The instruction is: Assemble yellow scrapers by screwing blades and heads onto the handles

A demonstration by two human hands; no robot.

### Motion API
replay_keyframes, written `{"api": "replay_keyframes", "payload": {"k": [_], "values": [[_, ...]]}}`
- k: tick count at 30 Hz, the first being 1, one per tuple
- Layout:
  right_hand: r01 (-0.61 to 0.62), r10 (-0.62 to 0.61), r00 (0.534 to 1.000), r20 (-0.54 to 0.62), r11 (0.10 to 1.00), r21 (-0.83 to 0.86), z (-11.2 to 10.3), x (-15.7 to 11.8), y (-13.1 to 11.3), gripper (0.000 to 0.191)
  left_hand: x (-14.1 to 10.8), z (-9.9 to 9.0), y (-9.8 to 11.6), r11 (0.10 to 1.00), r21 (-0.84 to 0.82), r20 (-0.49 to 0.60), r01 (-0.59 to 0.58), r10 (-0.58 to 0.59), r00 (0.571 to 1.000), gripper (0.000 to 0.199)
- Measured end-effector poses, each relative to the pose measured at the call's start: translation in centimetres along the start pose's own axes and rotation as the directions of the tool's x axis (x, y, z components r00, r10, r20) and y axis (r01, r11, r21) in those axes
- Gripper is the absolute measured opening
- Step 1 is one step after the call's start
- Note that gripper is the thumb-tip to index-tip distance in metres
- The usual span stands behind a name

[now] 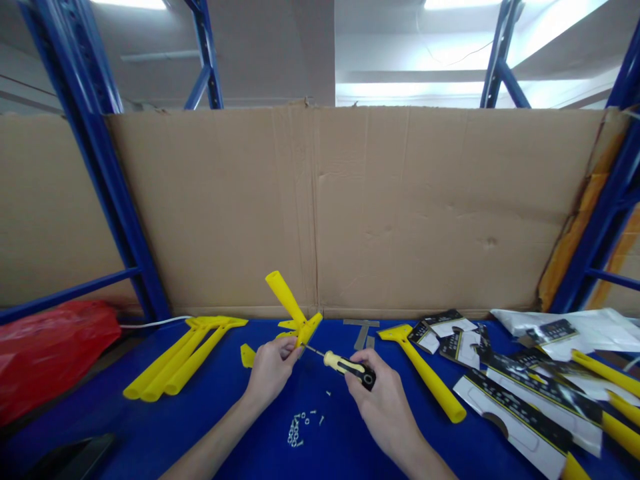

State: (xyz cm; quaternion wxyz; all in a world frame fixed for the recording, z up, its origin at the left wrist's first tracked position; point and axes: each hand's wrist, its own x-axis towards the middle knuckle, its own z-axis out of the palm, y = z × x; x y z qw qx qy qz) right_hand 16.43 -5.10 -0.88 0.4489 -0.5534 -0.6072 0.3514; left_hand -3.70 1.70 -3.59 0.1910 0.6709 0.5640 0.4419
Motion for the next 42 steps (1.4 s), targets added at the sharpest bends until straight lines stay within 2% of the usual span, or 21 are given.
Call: {"api": "replay_keyframes", "payload": {"k": [9, 12, 15, 17, 21, 23, 25, 30, 34, 38, 42], "values": [[-0.057, 0.058, 0.998, -0.008, 0.996, 0.066, 0.2, 0.3, 0.9, 0.020, -0.2, 0.0, 0.3, 0.996, 0.078, 0.002, -0.047, 0.047, 0.999, 0.016], [-0.154, 0.155, 0.988, 0.003, 0.974, 0.168, 0.4, 0.7, 1.1, 0.026, -0.2, 0.0, 0.3, 0.993, 0.095, -0.005, -0.066, 0.067, 0.998, 0.019], [-0.278, 0.281, 0.959, 0.035, 0.908, 0.313, 0.5, 0.9, 1.2, 0.030, -0.2, 0.0, 0.4, 0.995, 0.058, -0.021, -0.087, 0.088, 0.996, 0.018], [-0.296, 0.299, 0.953, 0.052, 0.878, 0.375, 0.5, 0.9, 1.0, 0.032, -0.2, 0.0, 0.4, 0.994, 0.049, -0.041, -0.098, 0.100, 0.994, 0.018], [-0.328, 0.315, 0.944, 0.095, 0.888, 0.321, 0.5, 0.5, 0.5, 0.036, -0.1, 0.1, 0.2, 0.987, 0.116, -0.054, -0.112, 0.119, 0.991, 0.020], [-0.311, 0.298, 0.950, 0.089, 0.911, 0.269, 0.5, 0.3, 0.4, 0.042, -0.1, 0.1, 0.1, 0.986, 0.123, -0.051, -0.112, 0.119, 0.992, 0.019], [-0.234, 0.227, 0.972, 0.054, 0.948, 0.216, 0.5, 0.3, 0.4, 0.042, -0.1, 0.1, 0.0, 0.984, 0.139, -0.037, -0.114, 0.121, 0.992, 0.019], [-0.072, 0.072, 0.997, -0.007, 0.997, 0.031, 0.3, 0.2, 0.2, 0.021, -0.2, -0.1, 0.3, 0.967, 0.214, -0.026, -0.138, 0.147, 0.989, 0.019], [0.003, -0.003, 1.000, -0.026, 1.000, 0.000, 0.0, -0.1, -0.1, 0.017, -0.2, -0.2, 0.5, 0.968, 0.205, -0.033, -0.142, 0.152, 0.988, 0.018], [-0.026, 0.027, 1.000, -0.012, 0.997, 0.072, 0.2, 0.0, 0.1, 0.020, -0.2, -0.3, 0.6, 0.958, 0.233, -0.017, -0.168, 0.177, 0.984, 0.021], [-0.158, 0.159, 0.987, 0.012, 0.973, 0.168, 0.5, 0.5, 0.5, 0.027, -0.3, -0.2, 0.7, 0.944, 0.247, -0.053, -0.220, 0.240, 0.969, 0.019]]}}
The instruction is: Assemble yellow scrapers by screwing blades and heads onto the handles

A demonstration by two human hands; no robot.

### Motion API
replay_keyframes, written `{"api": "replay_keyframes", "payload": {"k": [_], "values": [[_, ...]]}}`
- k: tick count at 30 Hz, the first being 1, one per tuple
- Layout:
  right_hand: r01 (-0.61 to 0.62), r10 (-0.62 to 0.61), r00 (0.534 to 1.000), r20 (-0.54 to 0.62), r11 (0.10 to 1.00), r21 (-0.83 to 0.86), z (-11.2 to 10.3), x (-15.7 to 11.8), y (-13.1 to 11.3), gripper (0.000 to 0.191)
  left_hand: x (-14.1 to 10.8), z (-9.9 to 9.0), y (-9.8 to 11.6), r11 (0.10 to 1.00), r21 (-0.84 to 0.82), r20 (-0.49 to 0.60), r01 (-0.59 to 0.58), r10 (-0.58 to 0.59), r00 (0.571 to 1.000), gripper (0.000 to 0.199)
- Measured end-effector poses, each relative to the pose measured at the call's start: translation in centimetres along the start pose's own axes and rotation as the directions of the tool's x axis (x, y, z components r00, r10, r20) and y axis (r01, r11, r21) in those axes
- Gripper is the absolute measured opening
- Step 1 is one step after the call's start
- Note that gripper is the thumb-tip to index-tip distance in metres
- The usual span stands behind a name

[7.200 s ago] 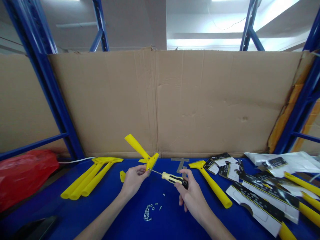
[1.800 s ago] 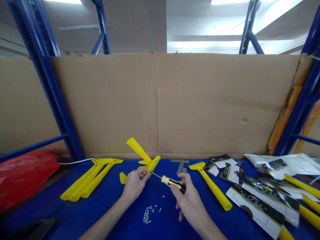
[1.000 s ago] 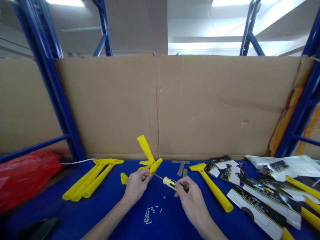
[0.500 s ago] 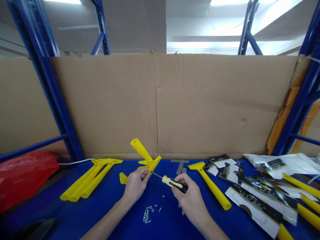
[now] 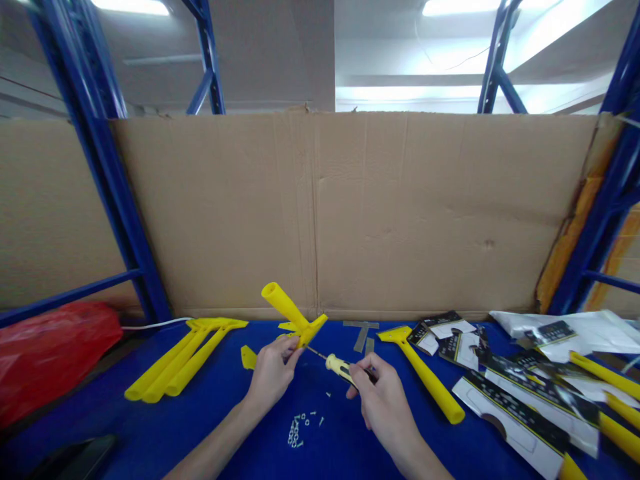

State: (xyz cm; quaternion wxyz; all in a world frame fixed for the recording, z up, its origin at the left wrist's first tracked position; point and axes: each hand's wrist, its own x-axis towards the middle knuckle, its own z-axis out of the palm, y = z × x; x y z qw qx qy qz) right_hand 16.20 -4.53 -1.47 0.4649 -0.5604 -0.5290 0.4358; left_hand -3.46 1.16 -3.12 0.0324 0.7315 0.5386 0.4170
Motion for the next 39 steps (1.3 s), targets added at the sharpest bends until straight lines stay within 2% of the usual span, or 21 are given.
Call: {"api": "replay_keyframes", "payload": {"k": [6, 10, 13, 16, 19, 22, 25, 29, 35, 39], "values": [[-0.198, 0.192, 0.980, 0.055, 0.969, 0.147, -0.4, 0.2, -0.2, 0.032, -0.1, 0.5, -0.4, 0.996, -0.084, -0.097, -0.031, 0.023, 0.995, 0.020], [-0.201, 0.188, 0.972, 0.144, 0.976, 0.088, -0.5, -0.1, -1.0, 0.038, 0.1, 0.7, -1.0, 0.994, -0.110, -0.133, 0.006, -0.021, 0.991, 0.018], [-0.125, 0.131, 0.976, 0.171, 0.991, -0.047, -0.6, 0.1, -0.9, 0.044, 0.3, 0.6, -1.4, 0.989, -0.138, -0.172, 0.045, -0.068, 0.983, 0.017], [0.051, -0.017, 0.990, 0.138, 0.968, -0.247, -1.1, 0.5, -0.2, 0.039, 0.5, 0.3, -1.6, 0.988, -0.140, -0.208, 0.066, -0.095, 0.973, 0.016], [0.219, -0.195, 0.976, 0.101, 0.860, -0.462, -1.6, 0.8, 0.3, 0.035, 0.5, 0.1, -1.7, 0.988, -0.133, -0.219, 0.075, -0.103, 0.970, 0.016], [0.253, -0.253, 0.963, 0.092, 0.735, -0.629, -1.8, 0.8, 0.5, 0.035, 0.5, 0.2, -1.6, 0.992, -0.111, -0.221, 0.057, -0.081, 0.972, 0.016], [0.277, -0.300, 0.948, 0.105, 0.618, -0.735, -1.9, 0.8, 0.6, 0.035, 0.4, 0.2, -1.5, 0.999, -0.040, -0.203, -0.002, -0.006, 0.979, 0.017], [0.305, -0.343, 0.929, 0.139, 0.494, -0.814, -1.9, 1.0, 0.7, 0.036, 0.2, 0.0, -1.1, 0.979, 0.142, -0.194, -0.145, 0.171, 0.966, 0.016], [0.309, -0.368, 0.917, 0.157, 0.404, -0.861, -2.2, 1.4, 1.1, 0.037, 0.0, -0.3, -0.6, 0.864, 0.379, -0.202, -0.332, 0.427, 0.881, 0.017], [0.371, -0.461, 0.872, 0.163, 0.405, -0.836, -2.5, 1.7, 1.9, 0.025, 0.0, -0.8, -0.2, 0.783, 0.469, -0.177, -0.408, 0.536, 0.825, 0.020]]}}
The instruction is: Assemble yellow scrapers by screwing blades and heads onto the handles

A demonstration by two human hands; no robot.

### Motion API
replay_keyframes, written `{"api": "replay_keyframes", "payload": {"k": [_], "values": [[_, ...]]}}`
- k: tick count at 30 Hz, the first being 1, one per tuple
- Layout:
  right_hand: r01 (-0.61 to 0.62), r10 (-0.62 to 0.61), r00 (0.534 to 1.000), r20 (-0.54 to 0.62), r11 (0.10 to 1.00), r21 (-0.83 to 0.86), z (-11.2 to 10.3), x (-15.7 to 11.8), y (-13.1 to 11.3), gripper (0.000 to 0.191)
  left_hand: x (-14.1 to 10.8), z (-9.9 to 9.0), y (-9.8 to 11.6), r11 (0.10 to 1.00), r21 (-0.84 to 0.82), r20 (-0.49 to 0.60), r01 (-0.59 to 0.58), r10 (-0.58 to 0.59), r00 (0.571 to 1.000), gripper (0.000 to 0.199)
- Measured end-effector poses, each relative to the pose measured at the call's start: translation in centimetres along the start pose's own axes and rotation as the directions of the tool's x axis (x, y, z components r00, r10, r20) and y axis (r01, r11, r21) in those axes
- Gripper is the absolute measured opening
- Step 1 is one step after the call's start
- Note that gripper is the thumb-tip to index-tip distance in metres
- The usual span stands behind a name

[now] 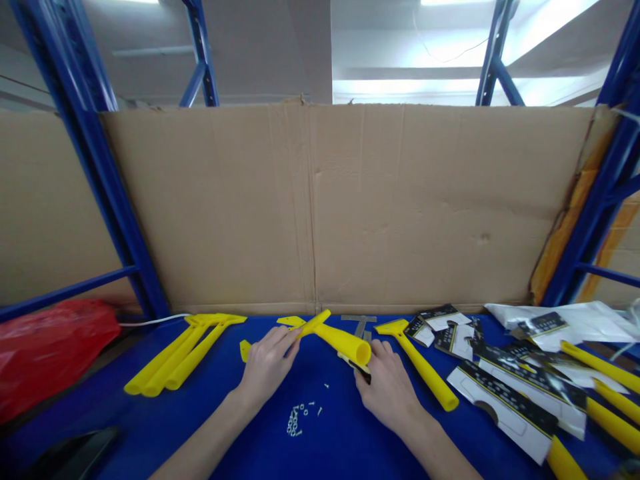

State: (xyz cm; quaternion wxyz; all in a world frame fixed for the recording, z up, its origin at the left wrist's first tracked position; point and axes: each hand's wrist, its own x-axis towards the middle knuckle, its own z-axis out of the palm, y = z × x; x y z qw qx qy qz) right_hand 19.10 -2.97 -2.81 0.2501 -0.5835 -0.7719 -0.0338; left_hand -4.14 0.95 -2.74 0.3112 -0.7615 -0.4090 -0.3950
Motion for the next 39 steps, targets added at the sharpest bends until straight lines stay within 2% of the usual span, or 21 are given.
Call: {"api": "replay_keyframes", "payload": {"k": [7, 10, 12, 14, 16, 17, 18, 20, 23, 27, 31, 34, 36, 38, 39], "values": [[0.017, 0.008, 0.991, -0.137, 0.983, 0.181, -0.2, 0.0, 0.1, 0.020, 0.4, -0.9, 0.2, 0.991, 0.072, -0.026, -0.111, 0.113, 0.993, 0.024], [-0.012, 0.060, 0.993, -0.101, 0.907, 0.420, -0.7, 0.4, 0.0, 0.021, 0.3, -1.0, 0.1, 0.988, 0.082, -0.004, -0.135, 0.135, 0.991, 0.024], [-0.152, 0.195, 0.981, 0.002, 0.756, 0.636, -1.2, 0.8, -0.2, 0.033, 0.2, -1.1, 0.0, 0.982, 0.088, 0.018, -0.165, 0.164, 0.986, 0.024], [-0.330, 0.323, 0.930, 0.174, 0.529, 0.782, -1.7, 1.1, -0.4, 0.047, 0.2, -1.1, 0.0, 0.977, 0.086, 0.030, -0.195, 0.193, 0.981, 0.024], [-0.435, 0.310, 0.886, 0.344, 0.304, 0.847, -2.2, 1.1, -0.8, 0.057, 0.2, -1.2, 0.0, 0.974, 0.074, 0.027, -0.214, 0.212, 0.977, 0.022], [-0.462, 0.281, 0.876, 0.391, 0.257, 0.849, -2.4, 1.0, -1.1, 0.058, 0.2, -1.2, 0.0, 0.973, 0.067, 0.024, -0.220, 0.219, 0.975, 0.021], [-0.462, 0.268, 0.879, 0.395, 0.271, 0.845, -2.5, 0.9, -1.4, 0.055, 0.2, -1.2, 0.0, 0.972, 0.063, 0.022, -0.226, 0.225, 0.974, 0.021], [-0.420, 0.195, 0.907, 0.372, 0.405, 0.812, -2.5, 0.6, -1.9, 0.047, 0.2, -1.3, 0.1, 0.970, 0.058, 0.026, -0.236, 0.235, 0.972, 0.020], [-0.328, 0.121, 0.939, 0.321, 0.594, 0.735, -2.1, 0.2, -2.3, 0.047, 0.2, -1.3, 0.1, 0.966, 0.065, 0.048, -0.250, 0.247, 0.968, 0.020], [-0.249, 0.123, 0.961, 0.246, 0.770, 0.588, -2.0, 0.0, -2.3, 0.041, 0.1, -1.2, 0.2, 0.959, 0.067, 0.084, -0.274, 0.268, 0.960, 0.021], [-0.169, 0.135, 0.983, 0.126, 0.933, 0.317, -2.6, -0.1, -2.3, 0.035, 0.2, -1.4, 0.6, 0.961, 0.046, 0.108, -0.272, 0.266, 0.958, 0.021], [-0.093, 0.088, 0.995, 0.044, 0.986, 0.136, -2.7, -0.2, -2.2, 0.036, 0.6, -1.6, 1.2, 0.978, -0.004, 0.118, -0.209, 0.208, 0.971, 0.018], [-0.064, 0.066, 0.998, -0.013, 0.995, 0.079, -2.5, -0.3, -2.1, 0.036, 1.0, -1.9, 1.5, 0.989, -0.080, 0.147, -0.125, 0.136, 0.980, 0.019], [-0.054, 0.060, 0.995, -0.075, 0.996, 0.071, -2.1, -0.3, -1.9, 0.035, 1.4, -2.2, 1.6, 0.979, -0.202, 0.261, 0.008, 0.046, 0.964, 0.019], [-0.052, 0.060, 0.993, -0.101, 0.995, 0.081, -2.0, -0.3, -1.8, 0.035, 1.5, -2.4, 1.6, 0.959, -0.267, 0.367, 0.097, 0.008, 0.930, 0.019]]}}
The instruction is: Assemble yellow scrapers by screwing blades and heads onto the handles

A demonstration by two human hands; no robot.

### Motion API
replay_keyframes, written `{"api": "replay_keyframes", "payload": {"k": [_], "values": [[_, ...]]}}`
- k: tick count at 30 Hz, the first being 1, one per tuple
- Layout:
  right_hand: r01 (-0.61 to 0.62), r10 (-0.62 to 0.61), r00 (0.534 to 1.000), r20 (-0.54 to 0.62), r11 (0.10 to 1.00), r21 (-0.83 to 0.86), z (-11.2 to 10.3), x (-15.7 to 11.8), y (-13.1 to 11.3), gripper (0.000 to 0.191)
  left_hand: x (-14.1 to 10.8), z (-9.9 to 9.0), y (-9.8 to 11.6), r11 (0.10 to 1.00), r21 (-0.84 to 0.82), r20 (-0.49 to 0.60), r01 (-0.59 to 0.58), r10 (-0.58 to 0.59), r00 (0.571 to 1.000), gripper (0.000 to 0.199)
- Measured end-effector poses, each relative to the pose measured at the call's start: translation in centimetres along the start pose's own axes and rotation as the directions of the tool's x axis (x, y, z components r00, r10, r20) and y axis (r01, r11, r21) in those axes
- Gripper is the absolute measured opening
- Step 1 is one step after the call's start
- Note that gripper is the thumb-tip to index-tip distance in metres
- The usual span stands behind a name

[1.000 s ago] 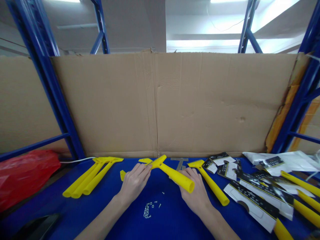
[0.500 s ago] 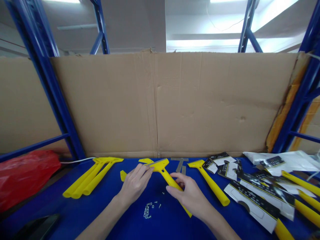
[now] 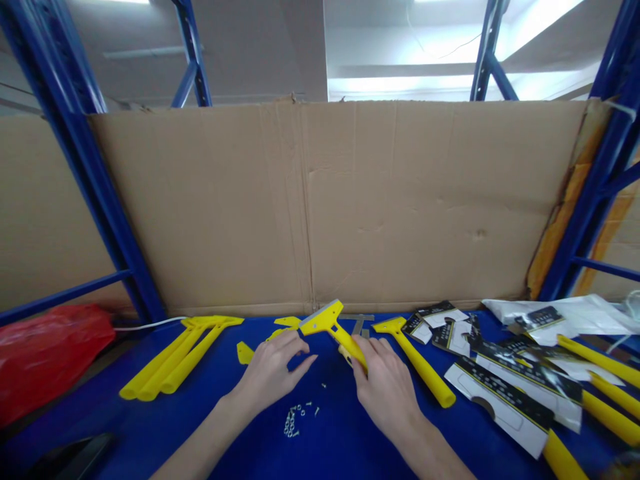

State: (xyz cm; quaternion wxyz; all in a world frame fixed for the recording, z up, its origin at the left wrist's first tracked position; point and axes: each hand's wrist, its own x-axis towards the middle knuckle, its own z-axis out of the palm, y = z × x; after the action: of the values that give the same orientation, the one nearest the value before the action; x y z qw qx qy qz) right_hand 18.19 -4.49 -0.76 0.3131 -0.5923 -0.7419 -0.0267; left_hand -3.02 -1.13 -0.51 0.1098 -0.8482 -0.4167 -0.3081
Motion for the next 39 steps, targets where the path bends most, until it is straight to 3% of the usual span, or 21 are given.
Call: {"api": "replay_keyframes", "payload": {"k": [2, 4, 6, 11, 13, 19, 25, 31, 39], "values": [[-0.011, 0.011, 0.999, -0.033, 1.000, 0.029, 0.1, 0.0, 0.1, 0.036, 0.1, -0.5, -0.1, 0.972, -0.174, 0.254, 0.157, -0.109, 0.961, 0.019], [-0.035, 0.037, 0.999, -0.033, 0.998, 0.052, 0.1, 0.0, 0.0, 0.037, 0.2, -1.1, -0.2, 0.907, -0.287, 0.498, 0.308, -0.133, 0.857, 0.020], [-0.057, 0.057, 0.998, -0.013, 0.996, 0.063, 0.0, -0.1, -0.2, 0.038, 0.2, -1.7, -0.5, 0.845, -0.342, 0.652, 0.411, -0.101, 0.751, 0.021], [-0.038, 0.036, 0.999, 0.029, 0.997, 0.073, 0.2, -0.4, -0.5, 0.037, 0.1, -2.9, -0.9, 0.783, -0.322, 0.794, 0.532, -0.082, 0.602, 0.017], [-0.024, 0.022, 0.999, 0.026, 0.997, 0.072, 0.4, -0.5, -0.6, 0.037, -0.1, -2.9, -0.9, 0.777, -0.286, 0.822, 0.561, -0.103, 0.561, 0.015], [-0.021, 0.020, 0.998, 0.062, 0.999, 0.024, 0.4, -0.7, -1.0, 0.037, -0.2, -2.6, -0.6, 0.782, -0.228, 0.825, 0.579, -0.161, 0.542, 0.011], [0.001, 0.004, 0.994, 0.111, 0.999, -0.044, 0.1, -0.9, -1.5, 0.037, -0.2, -2.7, -0.5, 0.783, -0.243, 0.826, 0.573, -0.143, 0.546, 0.008], [0.023, -0.018, 0.991, 0.130, 0.999, -0.041, 0.1, -0.8, -1.6, 0.037, -0.2, -2.3, -0.9, 0.710, -0.267, 0.843, 0.651, -0.155, 0.515, 0.006], [0.030, -0.021, 0.990, 0.140, 0.997, -0.064, 0.0, -0.9, -1.7, 0.036, -0.2, -2.1, -1.1, 0.656, -0.356, 0.848, 0.665, -0.074, 0.526, 0.014]]}}
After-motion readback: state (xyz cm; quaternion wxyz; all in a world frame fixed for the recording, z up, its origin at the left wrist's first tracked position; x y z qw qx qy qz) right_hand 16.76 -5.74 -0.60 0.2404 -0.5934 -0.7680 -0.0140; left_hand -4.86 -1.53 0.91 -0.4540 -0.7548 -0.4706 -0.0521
